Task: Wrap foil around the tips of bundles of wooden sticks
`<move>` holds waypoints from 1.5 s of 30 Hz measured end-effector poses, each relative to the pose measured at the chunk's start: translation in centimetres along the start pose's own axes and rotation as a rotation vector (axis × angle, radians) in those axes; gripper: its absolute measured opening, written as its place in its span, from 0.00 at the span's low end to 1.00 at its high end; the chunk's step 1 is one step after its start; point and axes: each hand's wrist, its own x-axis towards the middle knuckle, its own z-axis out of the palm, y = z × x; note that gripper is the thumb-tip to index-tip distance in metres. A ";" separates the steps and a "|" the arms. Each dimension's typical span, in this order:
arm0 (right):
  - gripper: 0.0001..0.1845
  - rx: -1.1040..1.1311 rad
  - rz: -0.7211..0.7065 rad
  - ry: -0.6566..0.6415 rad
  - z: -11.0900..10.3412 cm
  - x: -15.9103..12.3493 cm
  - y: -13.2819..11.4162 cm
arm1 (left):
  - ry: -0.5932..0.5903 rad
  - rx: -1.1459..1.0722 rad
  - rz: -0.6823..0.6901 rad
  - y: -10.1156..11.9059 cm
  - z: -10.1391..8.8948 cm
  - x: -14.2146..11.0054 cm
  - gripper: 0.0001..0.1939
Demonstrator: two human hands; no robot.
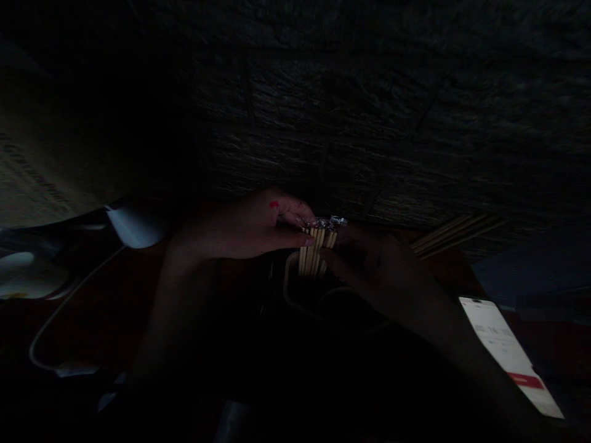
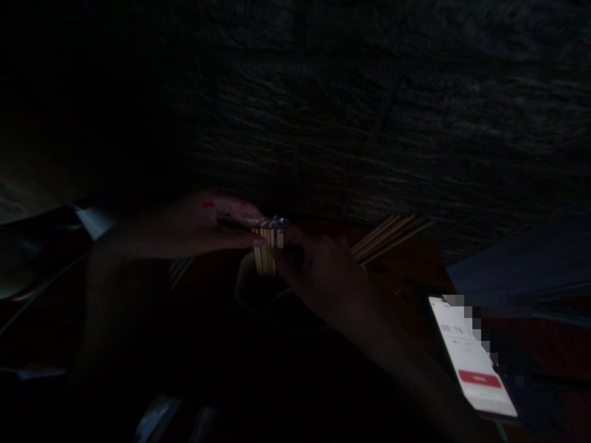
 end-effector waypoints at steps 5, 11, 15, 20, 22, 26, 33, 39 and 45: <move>0.06 -0.003 -0.011 -0.004 0.0 0.0 -0.1 | 0.001 -0.001 0.010 -0.3 0.0 -0.1 0.10; 0.06 -0.010 -0.021 -0.007 0.0 0.1 -0.1 | 0.033 -0.036 -0.004 0.3 0.2 -0.1 0.10; 0.07 0.012 -0.019 -0.017 0.0 0.2 0.0 | 0.049 -0.030 0.003 0.5 0.4 0.1 0.08; 0.08 0.071 0.001 -0.022 -0.1 0.2 0.1 | 0.042 -0.018 -0.022 0.8 0.5 0.2 0.07; 0.08 0.093 0.006 -0.023 -0.1 0.1 0.1 | 0.043 -0.002 -0.020 0.9 0.5 0.2 0.07; 0.07 0.151 0.001 -0.049 -0.3 -0.2 0.2 | 0.049 0.015 -0.003 1.0 0.5 0.2 0.06; 0.08 0.101 0.010 0.021 -1.2 -0.4 -0.4 | 0.059 0.040 0.003 0.8 0.5 0.2 0.08; 0.08 0.038 -0.027 0.054 -2.4 -0.8 -1.0 | 0.074 0.053 -0.006 1.0 0.5 0.2 0.08; 0.08 -0.028 -0.063 0.225 -3.5 -2.0 -2.1 | 0.069 0.053 -0.002 0.9 0.4 0.1 0.08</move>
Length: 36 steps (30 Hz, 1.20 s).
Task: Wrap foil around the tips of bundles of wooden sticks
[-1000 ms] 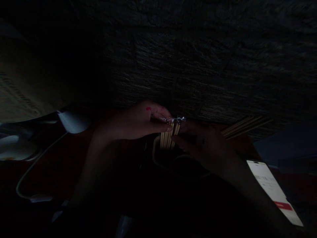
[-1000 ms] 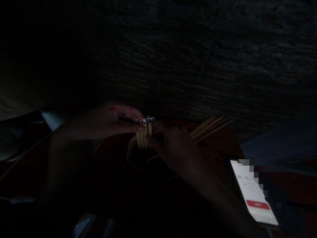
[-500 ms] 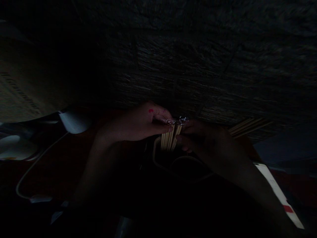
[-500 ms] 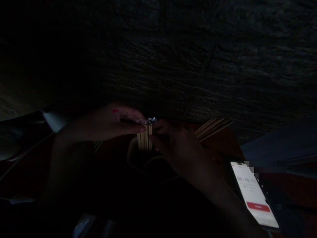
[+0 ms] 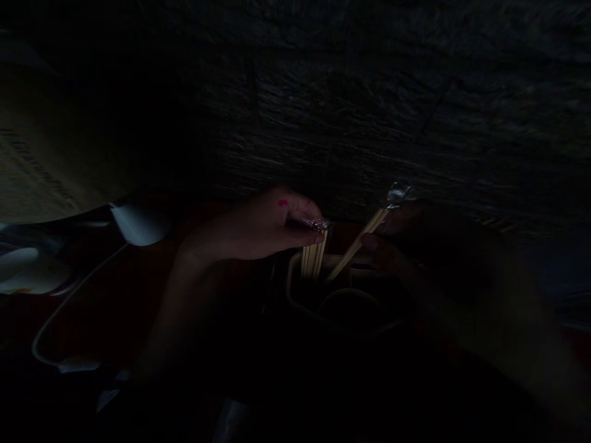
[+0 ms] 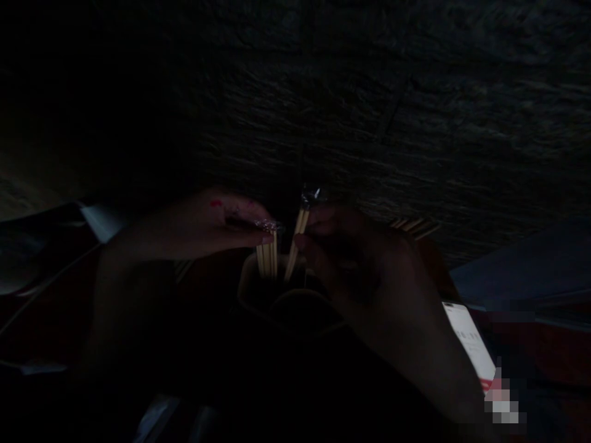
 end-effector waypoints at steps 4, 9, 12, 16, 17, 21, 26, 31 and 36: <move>0.07 -0.008 -0.012 -0.069 0.4 0.2 0.1 | 0.004 0.001 -0.001 0.1 0.1 0.1 0.07; 0.09 0.034 -0.037 -0.156 2.4 0.7 1.1 | -0.002 -0.029 0.011 -0.2 0.1 0.1 0.07; 0.09 0.021 -0.021 -0.157 3.4 0.7 1.6 | 0.000 -0.033 0.019 -0.4 0.1 0.1 0.07; 0.11 0.004 0.048 -0.188 4.0 0.7 1.8 | -0.001 -0.034 0.022 -0.3 0.1 0.1 0.06; 0.11 0.008 0.054 -0.190 4.0 0.8 1.8 | -0.002 -0.033 0.018 -0.2 0.1 0.1 0.06; 0.09 0.027 0.059 -0.216 3.9 0.9 1.8 | -0.004 -0.024 0.014 0.0 0.1 0.1 0.06; 0.08 0.072 0.056 -0.217 4.0 1.0 2.2 | -0.014 -0.004 0.014 -0.1 0.1 0.1 0.07; 0.08 0.106 0.054 -0.227 4.1 1.0 2.6 | -0.010 -0.035 0.041 -0.3 0.0 0.1 0.07; 0.07 0.110 0.053 -0.237 4.0 1.0 2.3 | -0.011 -0.018 0.040 -0.3 0.0 0.0 0.06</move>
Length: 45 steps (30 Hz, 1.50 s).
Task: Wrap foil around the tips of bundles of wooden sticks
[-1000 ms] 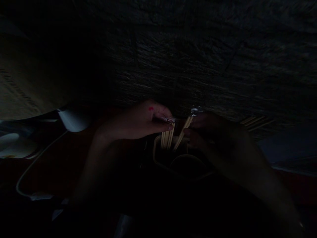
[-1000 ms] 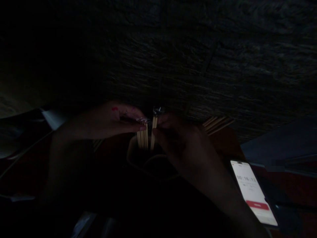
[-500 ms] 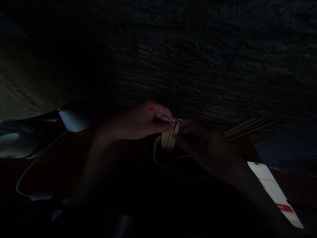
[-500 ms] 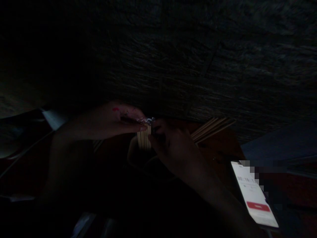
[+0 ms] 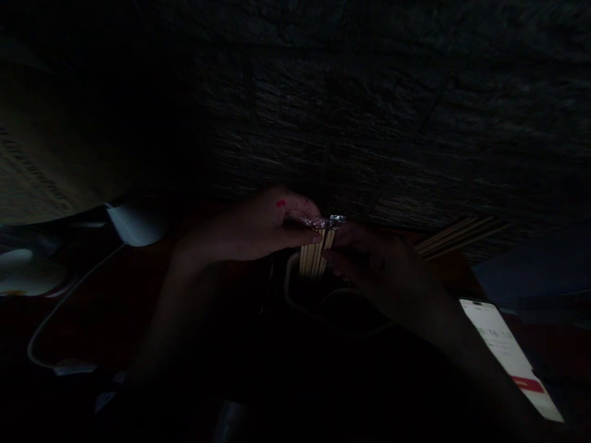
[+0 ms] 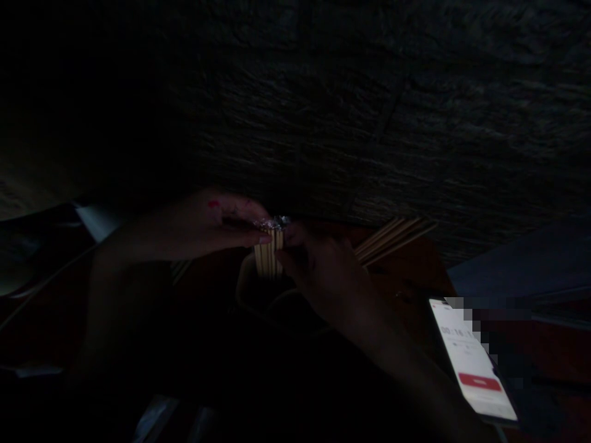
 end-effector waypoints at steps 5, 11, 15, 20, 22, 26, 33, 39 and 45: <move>0.10 0.003 0.017 -0.016 -0.3 -0.1 -0.2 | -0.003 0.010 -0.011 0.0 0.0 0.0 0.07; 0.10 -0.050 0.021 0.015 -0.1 0.1 -0.1 | 0.001 -0.023 -0.010 -0.2 0.0 -0.1 0.09; 0.10 -0.051 0.032 0.004 0.0 0.1 0.0 | 0.002 -0.026 -0.052 0.0 0.0 -0.1 0.10; 0.11 -0.050 0.020 0.019 0.0 0.1 0.1 | 0.011 -0.025 -0.038 0.2 0.0 0.0 0.09; 0.11 -0.058 0.008 0.019 0.0 0.1 0.0 | 0.017 -0.014 -0.023 0.2 0.0 0.0 0.09; 0.11 -0.061 0.014 0.016 -0.2 0.1 -0.1 | 0.030 0.002 -0.019 0.2 0.0 -0.1 0.09; 0.12 -0.066 0.008 0.012 -0.2 -0.2 -0.3 | 0.040 -0.007 -0.011 0.1 0.0 -0.1 0.08; 0.12 -0.089 0.021 0.016 -0.1 0.0 -0.3 | 0.044 0.004 0.001 -0.1 0.1 -0.1 0.08; 0.11 -0.090 0.046 0.014 0.1 0.2 -0.3 | 0.023 -0.006 -0.018 0.1 0.1 -0.1 0.09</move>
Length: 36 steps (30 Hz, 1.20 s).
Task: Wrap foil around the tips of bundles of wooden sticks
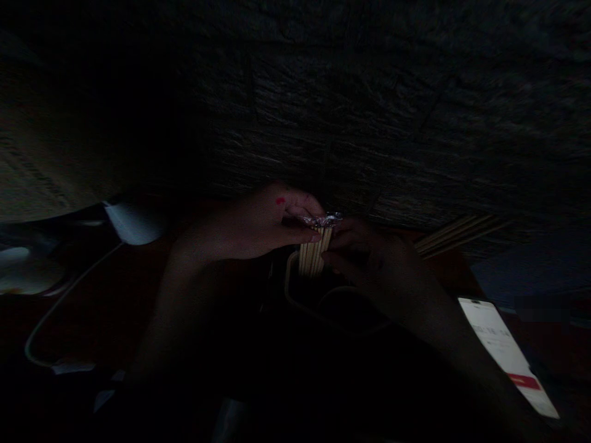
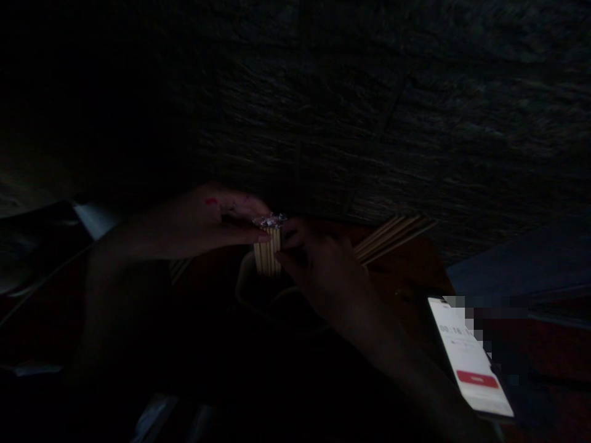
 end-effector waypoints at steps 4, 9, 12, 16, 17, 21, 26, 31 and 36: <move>0.11 -0.021 0.002 0.002 0.0 -0.1 0.0 | 0.008 -0.004 0.014 0.0 0.0 -0.1 0.08; 0.11 -0.015 -0.020 0.008 0.0 -0.2 0.2 | 0.013 0.004 0.004 0.1 0.0 -0.1 0.09; 0.11 0.001 -0.021 0.007 0.0 -0.2 0.2 | 0.006 -0.019 0.002 0.1 0.0 -0.1 0.08; 0.11 -0.017 0.004 0.005 0.0 -0.1 0.1 | 0.004 -0.055 -0.018 0.1 0.1 -0.1 0.09; 0.12 -0.016 0.006 0.005 0.0 -0.1 0.1 | 0.005 -0.064 -0.020 0.1 0.1 -0.2 0.09; 0.12 0.010 -0.005 -0.001 0.0 -0.2 0.1 | -0.002 -0.074 -0.027 0.1 0.1 -0.2 0.10; 0.12 -0.007 -0.022 0.014 -0.1 -0.3 0.0 | 0.030 -0.057 -0.016 0.2 0.0 -0.2 0.10; 0.11 -0.010 -0.058 0.027 -0.1 -0.2 0.1 | 0.037 -0.043 -0.018 0.5 -0.1 -0.3 0.10; 0.11 -0.001 -0.050 0.027 -0.2 -0.3 0.2 | 0.039 -0.054 -0.041 0.7 -0.3 -0.5 0.10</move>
